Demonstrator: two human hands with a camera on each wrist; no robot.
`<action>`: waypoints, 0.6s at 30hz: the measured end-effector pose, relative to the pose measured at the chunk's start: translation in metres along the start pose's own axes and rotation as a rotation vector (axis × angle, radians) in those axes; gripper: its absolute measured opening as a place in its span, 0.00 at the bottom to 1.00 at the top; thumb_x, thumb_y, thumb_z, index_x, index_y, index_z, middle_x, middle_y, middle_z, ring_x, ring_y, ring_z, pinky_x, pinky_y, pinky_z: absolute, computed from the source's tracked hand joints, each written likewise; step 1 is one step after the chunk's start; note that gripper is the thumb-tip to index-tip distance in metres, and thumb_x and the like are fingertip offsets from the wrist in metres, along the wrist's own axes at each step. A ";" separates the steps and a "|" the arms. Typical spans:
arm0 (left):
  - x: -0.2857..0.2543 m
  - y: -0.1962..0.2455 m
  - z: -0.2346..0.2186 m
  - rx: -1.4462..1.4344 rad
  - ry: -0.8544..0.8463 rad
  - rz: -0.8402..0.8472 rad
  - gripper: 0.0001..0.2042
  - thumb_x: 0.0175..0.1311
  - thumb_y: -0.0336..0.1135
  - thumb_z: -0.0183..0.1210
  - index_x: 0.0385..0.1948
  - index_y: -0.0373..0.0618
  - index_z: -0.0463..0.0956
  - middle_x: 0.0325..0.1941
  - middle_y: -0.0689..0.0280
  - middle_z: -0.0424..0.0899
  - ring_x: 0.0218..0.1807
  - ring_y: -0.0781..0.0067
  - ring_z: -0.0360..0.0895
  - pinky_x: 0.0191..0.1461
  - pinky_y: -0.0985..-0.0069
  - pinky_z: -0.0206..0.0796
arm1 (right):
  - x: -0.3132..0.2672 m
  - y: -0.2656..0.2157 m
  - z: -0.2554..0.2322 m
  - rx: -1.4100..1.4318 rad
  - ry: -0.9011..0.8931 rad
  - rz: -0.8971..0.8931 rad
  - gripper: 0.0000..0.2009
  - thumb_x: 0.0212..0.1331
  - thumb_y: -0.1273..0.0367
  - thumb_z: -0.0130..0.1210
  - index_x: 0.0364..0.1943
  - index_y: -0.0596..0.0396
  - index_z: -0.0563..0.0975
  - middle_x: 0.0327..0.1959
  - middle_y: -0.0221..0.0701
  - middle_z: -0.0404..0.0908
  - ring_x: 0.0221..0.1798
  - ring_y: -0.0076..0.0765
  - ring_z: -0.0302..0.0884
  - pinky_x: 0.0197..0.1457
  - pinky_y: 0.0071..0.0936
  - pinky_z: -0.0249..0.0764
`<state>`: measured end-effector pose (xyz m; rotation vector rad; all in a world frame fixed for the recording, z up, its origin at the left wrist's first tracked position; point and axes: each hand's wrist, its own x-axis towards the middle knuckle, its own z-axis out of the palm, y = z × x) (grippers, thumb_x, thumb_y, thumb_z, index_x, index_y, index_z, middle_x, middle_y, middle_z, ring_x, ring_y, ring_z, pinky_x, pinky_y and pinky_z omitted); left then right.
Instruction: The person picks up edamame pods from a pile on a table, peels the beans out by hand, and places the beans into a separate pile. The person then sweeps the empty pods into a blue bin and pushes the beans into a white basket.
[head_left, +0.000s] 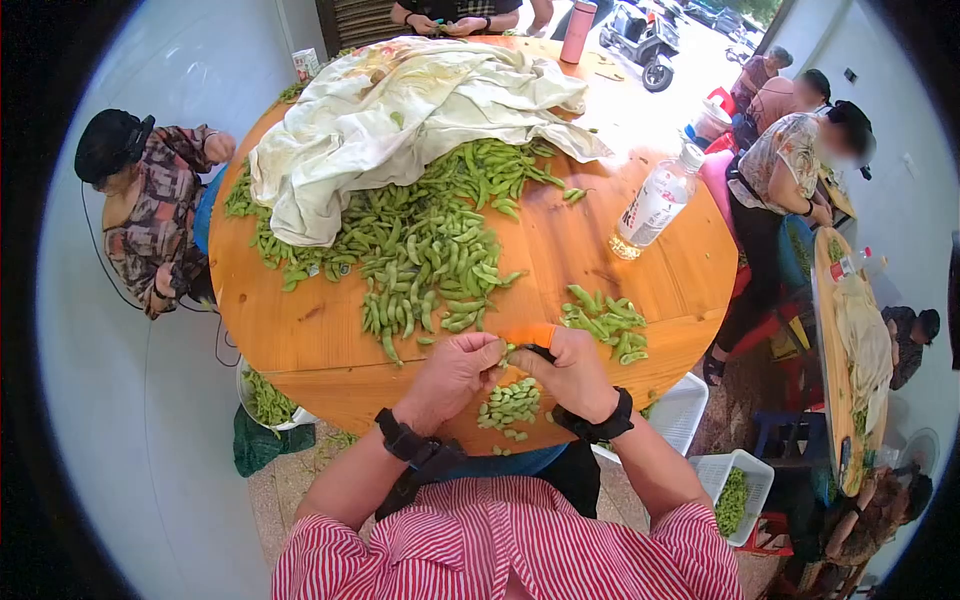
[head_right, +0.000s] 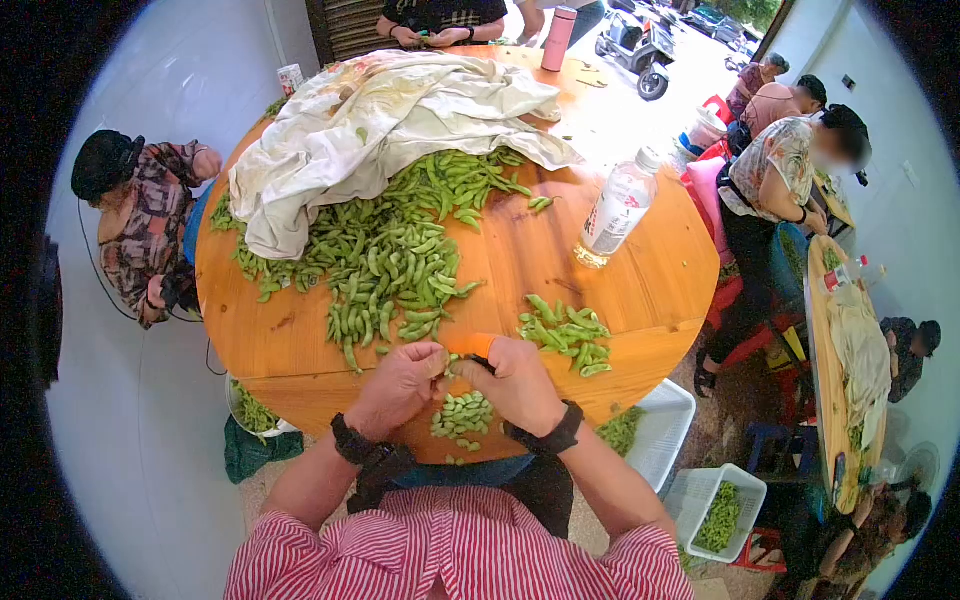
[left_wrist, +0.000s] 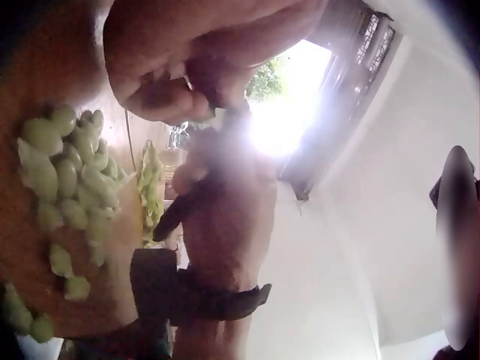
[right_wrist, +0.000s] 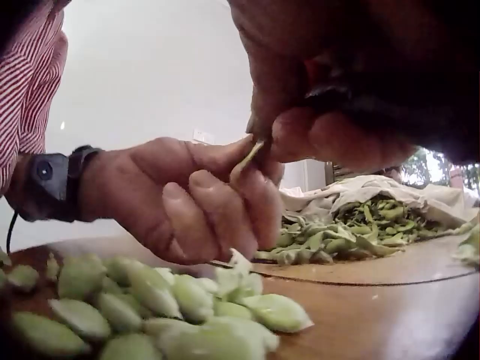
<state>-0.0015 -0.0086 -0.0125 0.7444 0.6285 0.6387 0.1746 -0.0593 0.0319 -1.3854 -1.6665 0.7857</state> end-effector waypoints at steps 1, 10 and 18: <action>-0.002 0.001 0.001 0.082 0.037 -0.020 0.10 0.69 0.40 0.57 0.33 0.42 0.78 0.24 0.75 0.75 0.23 0.87 0.69 0.28 0.87 0.60 | 0.000 0.001 -0.001 0.000 0.000 0.000 0.09 0.56 0.71 0.61 0.41 0.55 0.79 0.26 0.35 0.78 0.26 0.34 0.74 0.32 0.27 0.70; -0.010 -0.001 0.011 0.213 0.089 -0.027 0.14 0.71 0.44 0.54 0.31 0.43 0.78 0.24 0.74 0.76 0.22 0.87 0.69 0.25 0.87 0.59 | -0.002 0.016 0.003 -0.366 -0.056 -0.099 0.07 0.53 0.70 0.61 0.35 0.56 0.79 0.30 0.41 0.79 0.33 0.49 0.78 0.35 0.35 0.73; -0.008 -0.004 0.004 0.803 0.096 0.318 0.14 0.64 0.40 0.59 0.29 0.36 0.79 0.24 0.66 0.77 0.27 0.72 0.74 0.32 0.73 0.67 | 0.001 0.025 -0.019 -0.442 0.093 -0.034 0.06 0.52 0.72 0.59 0.35 0.56 0.78 0.29 0.42 0.77 0.33 0.53 0.77 0.36 0.42 0.73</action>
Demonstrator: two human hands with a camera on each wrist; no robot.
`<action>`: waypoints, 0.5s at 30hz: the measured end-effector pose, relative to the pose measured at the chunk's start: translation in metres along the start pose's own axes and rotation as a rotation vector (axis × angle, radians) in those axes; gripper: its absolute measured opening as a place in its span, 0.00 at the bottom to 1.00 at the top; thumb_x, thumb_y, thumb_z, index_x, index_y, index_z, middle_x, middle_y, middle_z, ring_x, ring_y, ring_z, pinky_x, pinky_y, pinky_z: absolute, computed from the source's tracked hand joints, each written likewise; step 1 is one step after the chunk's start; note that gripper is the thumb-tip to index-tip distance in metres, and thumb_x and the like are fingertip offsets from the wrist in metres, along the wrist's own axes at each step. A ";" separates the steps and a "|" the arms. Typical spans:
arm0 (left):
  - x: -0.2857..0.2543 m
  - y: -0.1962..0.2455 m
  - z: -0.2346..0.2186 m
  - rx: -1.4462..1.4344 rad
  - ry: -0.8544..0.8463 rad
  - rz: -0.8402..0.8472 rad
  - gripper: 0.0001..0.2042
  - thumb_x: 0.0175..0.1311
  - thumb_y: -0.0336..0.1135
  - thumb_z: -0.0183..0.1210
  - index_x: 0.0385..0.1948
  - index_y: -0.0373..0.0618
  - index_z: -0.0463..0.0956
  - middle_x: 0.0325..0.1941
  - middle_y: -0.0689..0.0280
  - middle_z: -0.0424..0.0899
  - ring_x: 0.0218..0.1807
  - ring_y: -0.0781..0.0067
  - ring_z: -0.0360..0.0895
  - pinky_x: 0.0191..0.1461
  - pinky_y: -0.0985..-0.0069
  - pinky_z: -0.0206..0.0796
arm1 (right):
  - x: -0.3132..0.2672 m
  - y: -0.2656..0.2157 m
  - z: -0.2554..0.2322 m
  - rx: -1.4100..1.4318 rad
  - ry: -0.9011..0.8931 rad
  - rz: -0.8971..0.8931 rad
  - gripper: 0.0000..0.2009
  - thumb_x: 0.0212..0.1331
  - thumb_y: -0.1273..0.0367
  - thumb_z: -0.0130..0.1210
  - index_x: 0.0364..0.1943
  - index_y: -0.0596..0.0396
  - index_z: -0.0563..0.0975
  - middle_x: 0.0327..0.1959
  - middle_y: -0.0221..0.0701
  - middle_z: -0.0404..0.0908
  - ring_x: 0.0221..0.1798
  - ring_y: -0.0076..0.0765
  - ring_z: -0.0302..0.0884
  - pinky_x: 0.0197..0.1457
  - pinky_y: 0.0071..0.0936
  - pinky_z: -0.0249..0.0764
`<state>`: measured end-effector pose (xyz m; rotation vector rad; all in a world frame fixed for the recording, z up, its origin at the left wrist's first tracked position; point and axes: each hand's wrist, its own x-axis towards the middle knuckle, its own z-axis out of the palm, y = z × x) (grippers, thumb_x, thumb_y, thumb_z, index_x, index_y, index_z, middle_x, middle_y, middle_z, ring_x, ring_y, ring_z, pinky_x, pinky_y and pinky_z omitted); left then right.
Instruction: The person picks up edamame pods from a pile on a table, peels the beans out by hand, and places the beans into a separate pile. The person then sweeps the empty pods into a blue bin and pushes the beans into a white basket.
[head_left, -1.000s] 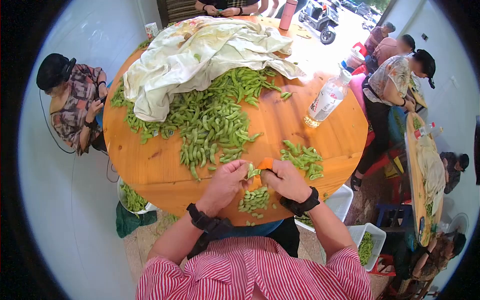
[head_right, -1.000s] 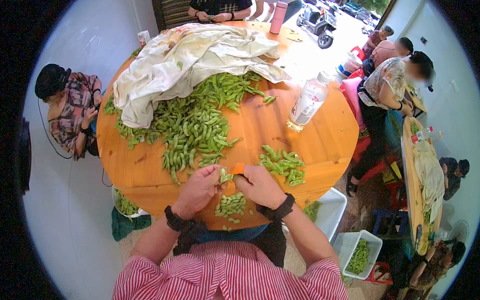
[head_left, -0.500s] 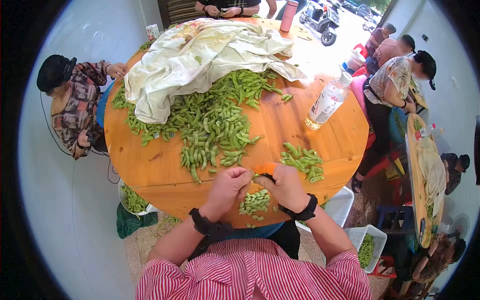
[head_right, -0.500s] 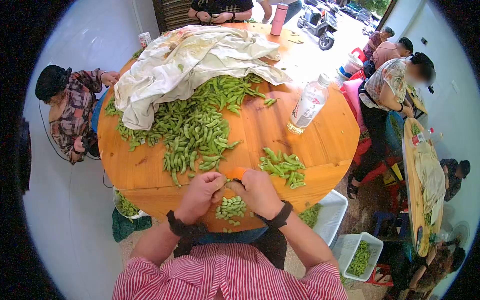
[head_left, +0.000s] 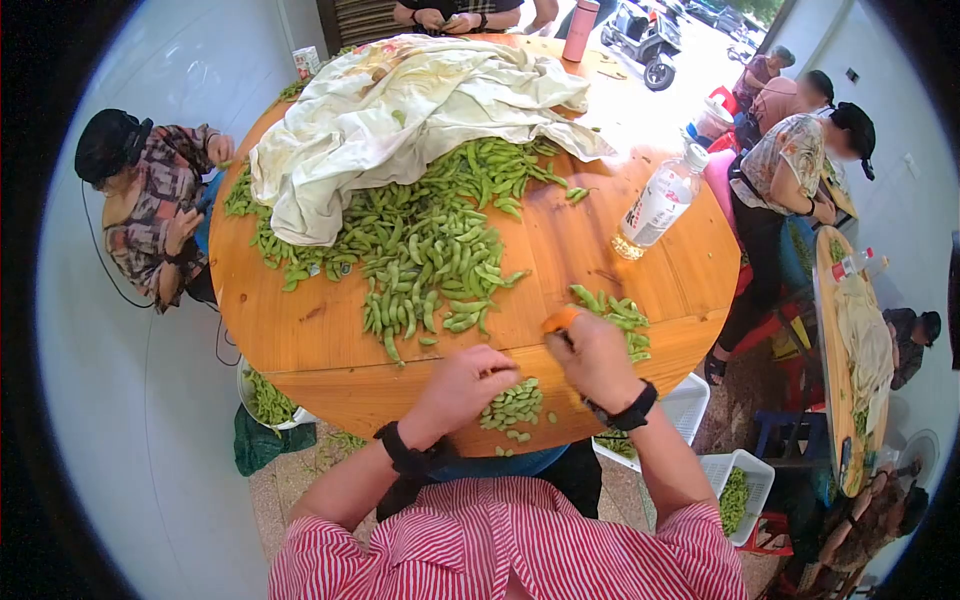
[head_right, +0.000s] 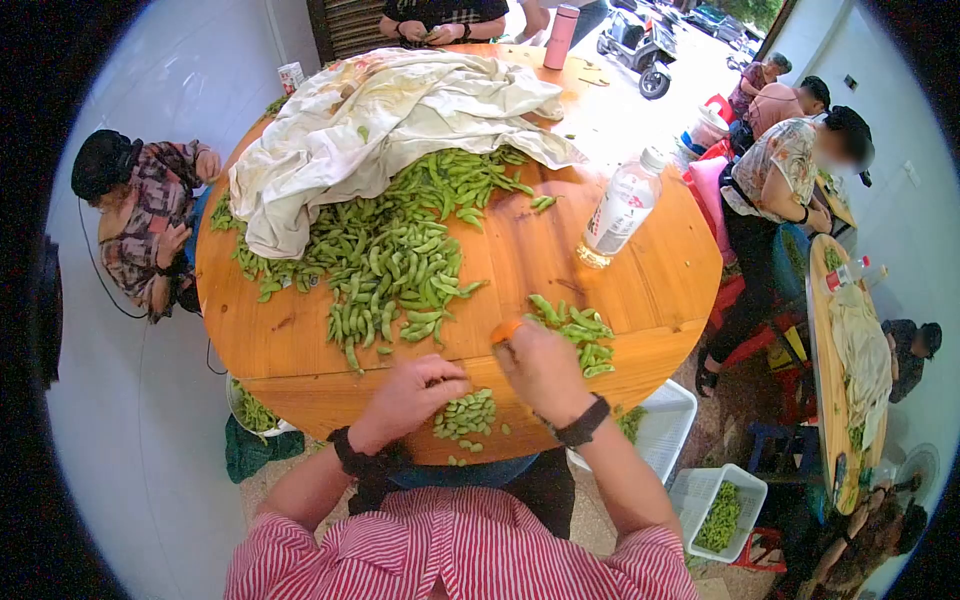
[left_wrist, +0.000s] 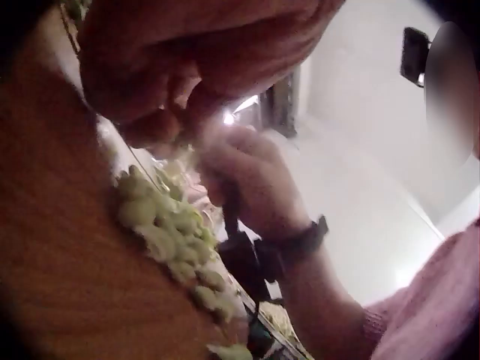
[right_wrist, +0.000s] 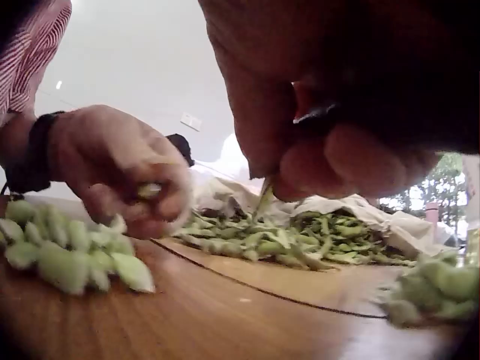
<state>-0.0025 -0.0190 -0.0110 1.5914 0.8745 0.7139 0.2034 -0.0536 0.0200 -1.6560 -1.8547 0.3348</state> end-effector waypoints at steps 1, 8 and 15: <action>-0.002 0.004 -0.003 0.121 -0.083 0.062 0.11 0.62 0.38 0.60 0.29 0.37 0.80 0.26 0.65 0.79 0.28 0.68 0.76 0.35 0.72 0.68 | 0.001 0.007 -0.005 0.001 0.000 0.001 0.06 0.52 0.72 0.59 0.35 0.56 0.78 0.29 0.42 0.77 0.33 0.53 0.77 0.36 0.42 0.73; 0.025 0.019 -0.023 0.661 0.153 0.117 0.12 0.56 0.38 0.63 0.33 0.38 0.75 0.32 0.55 0.79 0.35 0.53 0.78 0.38 0.65 0.69 | 0.001 0.012 -0.030 -0.373 0.084 0.106 0.11 0.53 0.70 0.58 0.37 0.62 0.73 0.38 0.49 0.74 0.39 0.57 0.76 0.40 0.46 0.74; 0.039 0.012 -0.027 0.985 0.067 0.145 0.10 0.57 0.37 0.61 0.34 0.41 0.74 0.33 0.56 0.78 0.36 0.51 0.78 0.38 0.59 0.70 | -0.004 0.011 -0.013 -0.191 0.035 0.020 0.10 0.54 0.74 0.54 0.40 0.62 0.73 0.36 0.52 0.74 0.38 0.59 0.75 0.39 0.46 0.72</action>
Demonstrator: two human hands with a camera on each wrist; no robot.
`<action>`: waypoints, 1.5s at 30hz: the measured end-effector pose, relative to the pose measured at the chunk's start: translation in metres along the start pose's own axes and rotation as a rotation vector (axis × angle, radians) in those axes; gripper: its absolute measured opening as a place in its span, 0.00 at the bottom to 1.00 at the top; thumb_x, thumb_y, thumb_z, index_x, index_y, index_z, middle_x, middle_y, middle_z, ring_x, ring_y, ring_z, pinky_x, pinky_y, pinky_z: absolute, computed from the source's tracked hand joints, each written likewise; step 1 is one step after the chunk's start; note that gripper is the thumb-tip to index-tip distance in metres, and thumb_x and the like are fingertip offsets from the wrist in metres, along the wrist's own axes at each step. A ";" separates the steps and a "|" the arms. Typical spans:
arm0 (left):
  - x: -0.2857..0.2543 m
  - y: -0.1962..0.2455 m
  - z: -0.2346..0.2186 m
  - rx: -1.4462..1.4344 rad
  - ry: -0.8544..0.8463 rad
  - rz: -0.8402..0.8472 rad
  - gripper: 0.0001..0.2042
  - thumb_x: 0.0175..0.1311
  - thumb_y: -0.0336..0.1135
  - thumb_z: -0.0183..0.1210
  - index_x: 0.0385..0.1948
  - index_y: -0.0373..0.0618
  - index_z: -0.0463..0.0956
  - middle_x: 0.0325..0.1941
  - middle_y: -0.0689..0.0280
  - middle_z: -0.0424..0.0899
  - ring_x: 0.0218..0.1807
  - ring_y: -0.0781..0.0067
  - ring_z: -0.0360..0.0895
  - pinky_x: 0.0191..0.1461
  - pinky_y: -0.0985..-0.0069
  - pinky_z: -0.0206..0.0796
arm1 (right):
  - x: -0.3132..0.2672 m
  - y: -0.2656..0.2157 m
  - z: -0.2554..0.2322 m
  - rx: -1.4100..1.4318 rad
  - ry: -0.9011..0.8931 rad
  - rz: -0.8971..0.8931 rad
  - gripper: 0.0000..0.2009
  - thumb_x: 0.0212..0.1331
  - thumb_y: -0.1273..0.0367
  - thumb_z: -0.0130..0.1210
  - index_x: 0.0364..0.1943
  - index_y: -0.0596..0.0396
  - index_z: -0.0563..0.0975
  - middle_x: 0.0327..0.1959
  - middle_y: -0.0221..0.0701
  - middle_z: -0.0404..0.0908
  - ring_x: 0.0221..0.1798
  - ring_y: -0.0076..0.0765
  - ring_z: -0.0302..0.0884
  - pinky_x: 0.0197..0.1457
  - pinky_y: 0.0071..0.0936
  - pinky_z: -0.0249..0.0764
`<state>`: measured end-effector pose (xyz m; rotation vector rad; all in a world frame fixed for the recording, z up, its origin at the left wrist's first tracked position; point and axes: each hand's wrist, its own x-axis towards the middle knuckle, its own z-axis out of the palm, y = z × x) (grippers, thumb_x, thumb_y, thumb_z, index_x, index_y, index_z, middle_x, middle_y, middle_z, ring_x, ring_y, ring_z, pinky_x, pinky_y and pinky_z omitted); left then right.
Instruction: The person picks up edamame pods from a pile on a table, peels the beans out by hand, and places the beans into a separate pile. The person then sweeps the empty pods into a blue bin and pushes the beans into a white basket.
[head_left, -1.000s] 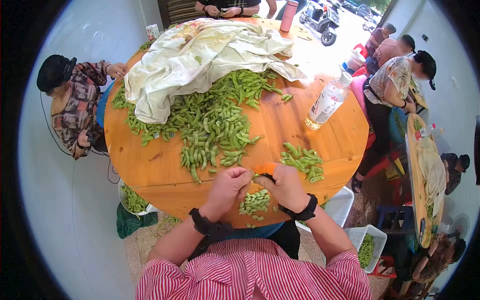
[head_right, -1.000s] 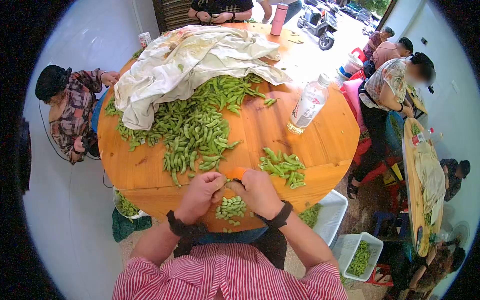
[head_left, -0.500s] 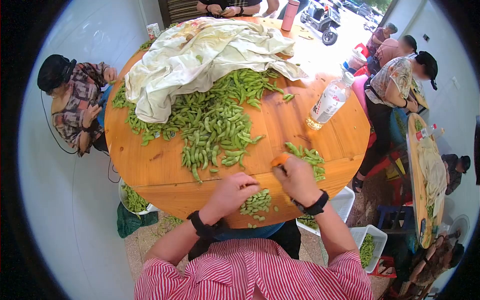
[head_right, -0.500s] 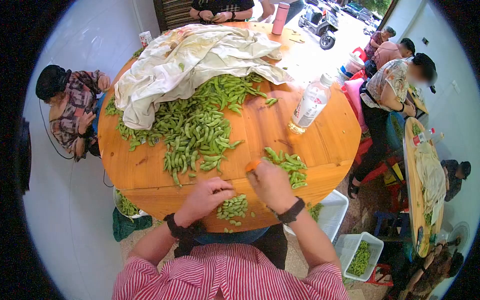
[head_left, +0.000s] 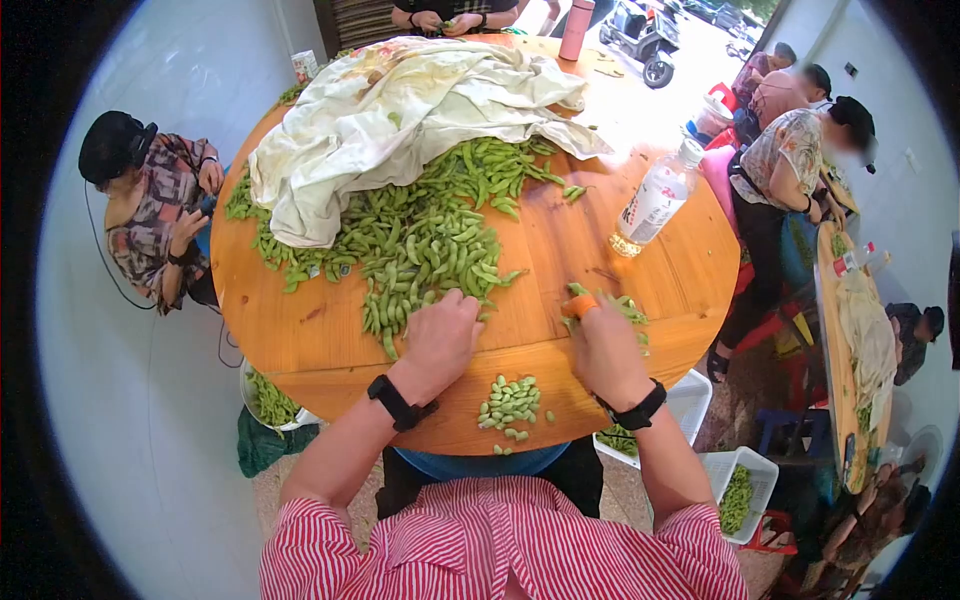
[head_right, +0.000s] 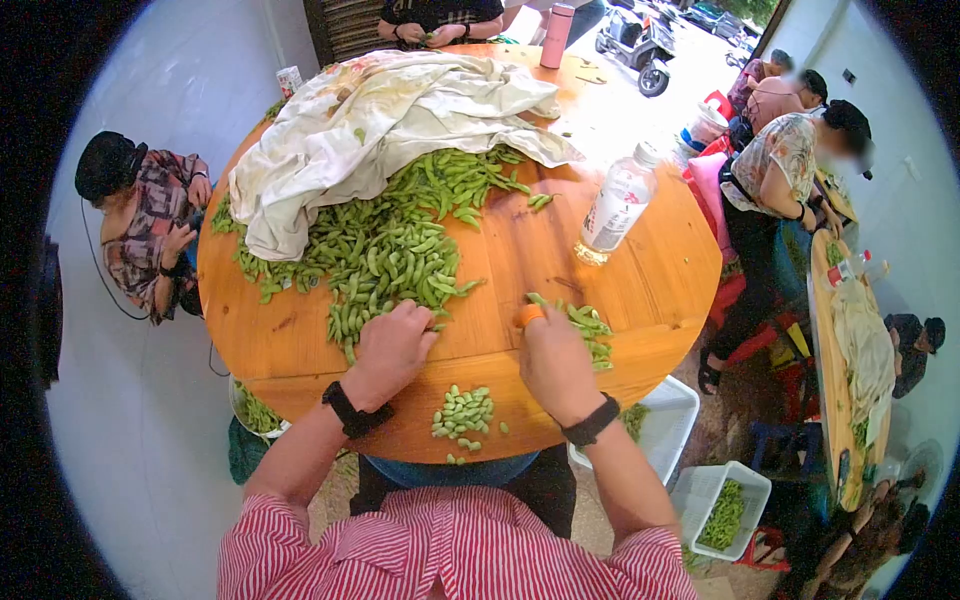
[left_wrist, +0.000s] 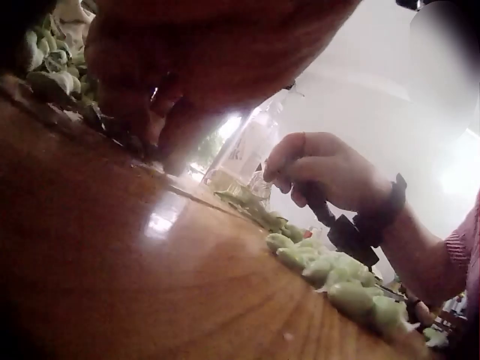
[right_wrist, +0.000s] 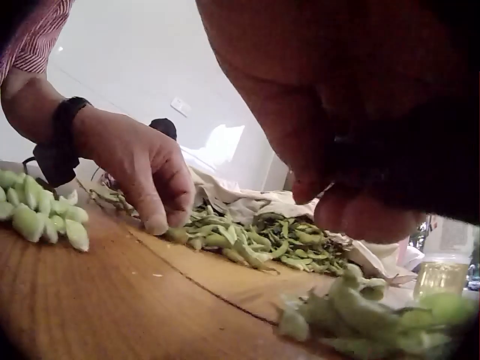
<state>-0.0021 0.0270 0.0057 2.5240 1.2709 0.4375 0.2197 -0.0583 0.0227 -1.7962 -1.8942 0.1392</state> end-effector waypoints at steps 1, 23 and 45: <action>-0.001 -0.001 0.001 -0.004 0.020 0.002 0.09 0.57 0.36 0.60 0.33 0.41 0.75 0.34 0.56 0.77 0.36 0.50 0.78 0.38 0.59 0.70 | -0.002 -0.001 0.004 0.071 -0.048 -0.022 0.11 0.54 0.76 0.52 0.41 0.62 0.73 0.35 0.51 0.74 0.39 0.59 0.74 0.39 0.45 0.71; -0.025 0.027 -0.006 -0.701 -0.133 -0.174 0.11 0.55 0.31 0.57 0.35 0.33 0.80 0.29 0.51 0.82 0.29 0.61 0.80 0.34 0.70 0.70 | -0.006 -0.035 0.024 0.223 -0.212 -0.034 0.07 0.56 0.72 0.53 0.28 0.64 0.72 0.23 0.53 0.75 0.31 0.61 0.76 0.33 0.48 0.71; -0.027 0.013 -0.012 -1.466 -0.467 -0.333 0.02 0.64 0.28 0.57 0.36 0.43 0.74 0.24 0.71 0.75 0.22 0.84 0.70 0.22 0.86 0.60 | -0.003 -0.018 0.009 0.883 -0.447 0.044 0.06 0.59 0.73 0.56 0.39 0.61 0.76 0.24 0.33 0.78 0.26 0.29 0.76 0.30 0.25 0.72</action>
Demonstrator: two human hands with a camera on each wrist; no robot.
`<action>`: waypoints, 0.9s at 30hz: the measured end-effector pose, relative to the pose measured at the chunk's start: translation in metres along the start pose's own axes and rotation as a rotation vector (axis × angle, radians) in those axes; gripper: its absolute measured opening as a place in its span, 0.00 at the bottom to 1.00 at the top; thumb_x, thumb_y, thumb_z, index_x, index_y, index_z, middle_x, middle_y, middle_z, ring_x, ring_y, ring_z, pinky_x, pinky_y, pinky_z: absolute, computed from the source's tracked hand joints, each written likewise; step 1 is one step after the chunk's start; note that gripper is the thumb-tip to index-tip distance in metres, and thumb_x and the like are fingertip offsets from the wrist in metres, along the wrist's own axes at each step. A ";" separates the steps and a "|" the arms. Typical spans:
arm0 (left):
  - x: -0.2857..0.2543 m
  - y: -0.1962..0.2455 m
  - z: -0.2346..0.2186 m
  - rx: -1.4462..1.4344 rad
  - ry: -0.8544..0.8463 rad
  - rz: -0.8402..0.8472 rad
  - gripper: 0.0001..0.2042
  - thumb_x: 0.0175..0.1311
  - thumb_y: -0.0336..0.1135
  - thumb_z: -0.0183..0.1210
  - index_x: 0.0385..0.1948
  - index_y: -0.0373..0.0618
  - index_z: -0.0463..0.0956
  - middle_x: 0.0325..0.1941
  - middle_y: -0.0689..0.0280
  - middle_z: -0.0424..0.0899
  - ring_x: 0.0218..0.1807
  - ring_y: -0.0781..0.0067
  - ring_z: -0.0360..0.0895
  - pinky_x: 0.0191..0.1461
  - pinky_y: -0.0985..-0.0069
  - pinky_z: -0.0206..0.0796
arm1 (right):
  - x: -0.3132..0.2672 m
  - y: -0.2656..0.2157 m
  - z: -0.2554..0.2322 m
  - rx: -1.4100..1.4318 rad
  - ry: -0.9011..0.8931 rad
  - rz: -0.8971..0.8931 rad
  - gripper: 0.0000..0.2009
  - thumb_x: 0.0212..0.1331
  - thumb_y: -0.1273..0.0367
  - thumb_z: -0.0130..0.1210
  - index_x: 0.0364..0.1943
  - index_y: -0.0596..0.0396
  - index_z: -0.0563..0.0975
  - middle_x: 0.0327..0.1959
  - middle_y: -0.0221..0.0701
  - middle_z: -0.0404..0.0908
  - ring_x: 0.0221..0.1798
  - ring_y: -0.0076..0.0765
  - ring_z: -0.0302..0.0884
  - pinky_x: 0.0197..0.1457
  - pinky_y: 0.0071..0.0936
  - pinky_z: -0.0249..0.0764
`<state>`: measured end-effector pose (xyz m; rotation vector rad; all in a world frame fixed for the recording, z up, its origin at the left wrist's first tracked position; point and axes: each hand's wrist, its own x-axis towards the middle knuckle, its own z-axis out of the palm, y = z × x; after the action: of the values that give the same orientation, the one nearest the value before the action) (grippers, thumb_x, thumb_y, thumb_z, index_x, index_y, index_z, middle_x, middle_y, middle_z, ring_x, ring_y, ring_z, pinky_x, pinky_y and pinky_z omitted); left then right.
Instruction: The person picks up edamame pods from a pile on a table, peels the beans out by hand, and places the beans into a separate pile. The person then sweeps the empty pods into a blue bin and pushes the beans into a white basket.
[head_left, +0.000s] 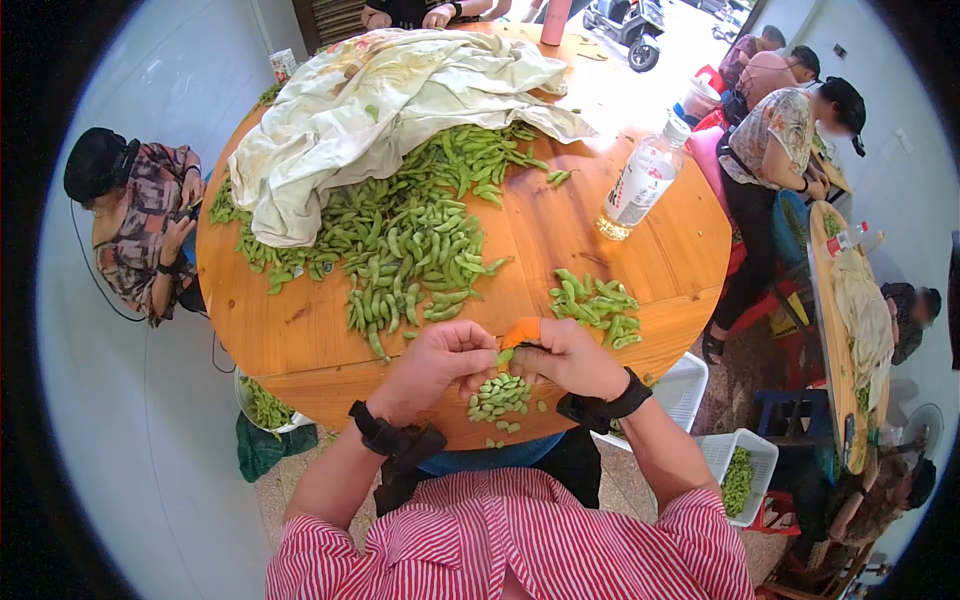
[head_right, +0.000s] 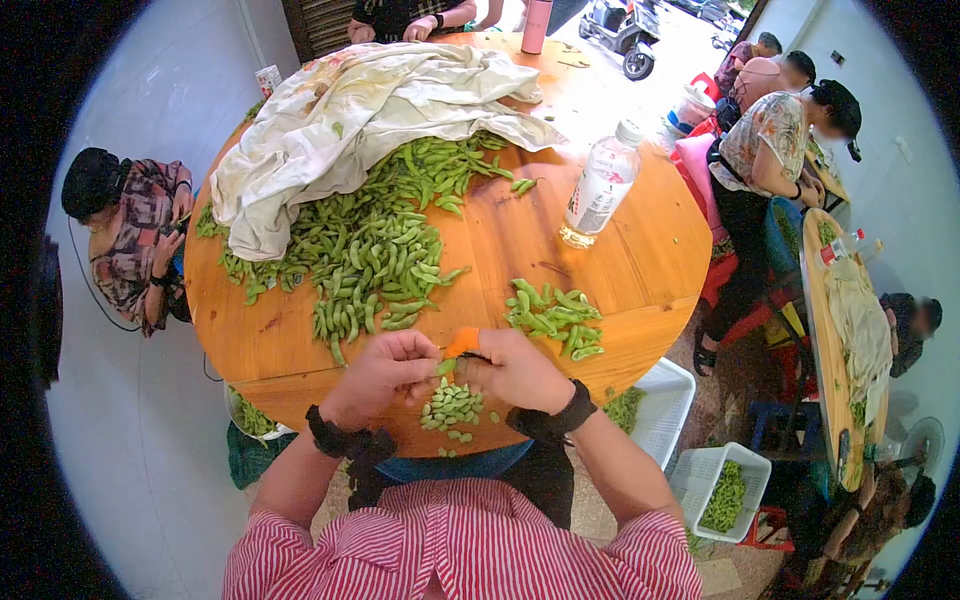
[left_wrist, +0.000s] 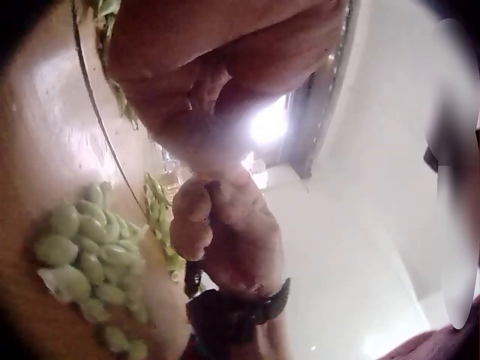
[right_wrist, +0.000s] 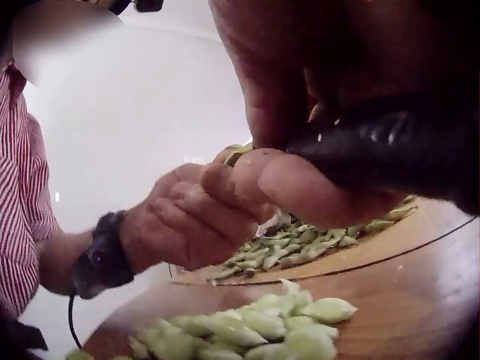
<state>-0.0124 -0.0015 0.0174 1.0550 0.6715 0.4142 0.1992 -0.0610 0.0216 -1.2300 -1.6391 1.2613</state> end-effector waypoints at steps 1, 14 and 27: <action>-0.001 0.002 0.000 -0.067 -0.013 -0.015 0.02 0.65 0.28 0.56 0.36 0.42 0.74 0.24 0.70 0.75 0.22 0.84 0.70 0.22 0.85 0.60 | -0.001 -0.001 0.001 0.263 -0.026 0.112 0.05 0.61 0.72 0.56 0.37 0.60 0.76 0.24 0.27 0.78 0.24 0.26 0.75 0.29 0.22 0.71; 0.000 -0.004 0.020 0.994 0.302 0.684 0.09 0.60 0.31 0.59 0.33 0.32 0.75 0.29 0.59 0.79 0.29 0.58 0.78 0.34 0.69 0.71 | 0.002 0.000 0.009 -0.155 0.188 0.067 0.07 0.55 0.71 0.53 0.32 0.62 0.76 0.20 0.43 0.76 0.24 0.40 0.77 0.29 0.33 0.71; 0.006 -0.020 0.022 0.728 0.301 0.382 0.10 0.70 0.34 0.49 0.37 0.35 0.73 0.26 0.57 0.78 0.28 0.59 0.76 0.34 0.67 0.68 | -0.002 0.005 0.009 -0.346 0.212 -0.074 0.06 0.54 0.73 0.53 0.34 0.59 0.76 0.24 0.43 0.76 0.26 0.47 0.76 0.31 0.34 0.69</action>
<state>0.0068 -0.0216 0.0048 1.8504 0.9220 0.6930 0.1932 -0.0650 0.0144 -1.4389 -1.7727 0.7913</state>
